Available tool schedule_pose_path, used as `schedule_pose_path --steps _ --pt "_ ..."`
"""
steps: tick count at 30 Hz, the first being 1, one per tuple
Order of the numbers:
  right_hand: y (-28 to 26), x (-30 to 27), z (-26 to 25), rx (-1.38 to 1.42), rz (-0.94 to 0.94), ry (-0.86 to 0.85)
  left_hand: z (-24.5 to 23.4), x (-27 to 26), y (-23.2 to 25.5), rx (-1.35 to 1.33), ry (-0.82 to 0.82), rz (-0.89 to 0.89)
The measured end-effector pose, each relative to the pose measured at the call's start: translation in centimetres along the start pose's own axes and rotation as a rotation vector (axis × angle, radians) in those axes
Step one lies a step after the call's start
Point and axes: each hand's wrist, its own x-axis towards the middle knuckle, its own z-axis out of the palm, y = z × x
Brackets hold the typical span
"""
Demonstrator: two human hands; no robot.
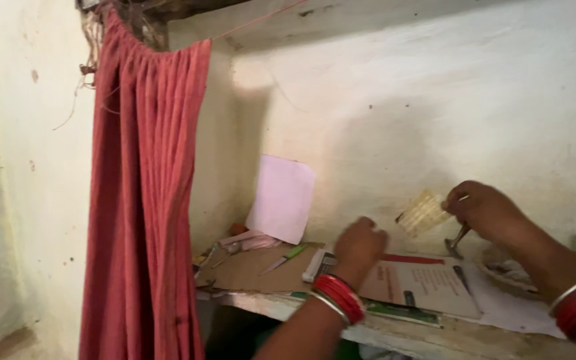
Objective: The person rearranges items on a small shelf, moving containers, papers, and a small bowl. They place a piece of paper under the bowl and adjust the position of several small jars and a metal cup. The person then picks up a small plastic bag and walks toward a desk area.
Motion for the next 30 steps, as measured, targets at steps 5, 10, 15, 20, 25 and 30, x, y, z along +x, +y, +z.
schedule_pose_path --steps 5,10,15,20,25,30 --pt "-3.2 -0.2 5.5 -0.067 -0.113 -0.182 -8.7 1.7 -6.5 -0.018 0.055 -0.193" --pt "-7.1 -0.7 11.1 -0.016 -0.288 -0.308 -18.3 2.5 -13.9 0.428 0.092 -0.231" --pt "-9.9 -0.3 15.7 -0.037 -0.321 -0.320 -21.4 0.9 -20.4 0.608 -0.266 -0.176" --pt "-9.4 1.8 18.0 0.012 -0.381 -0.296 -17.9 1.2 -24.4 0.940 -0.138 -0.231" --pt "-7.4 4.5 17.1 -0.029 -0.241 -0.219 -17.5 2.1 -24.7 0.938 -0.184 -0.315" --pt "-5.2 5.3 15.0 0.096 -0.126 -0.133 -20.0 1.9 -22.8 0.808 -0.311 -0.315"
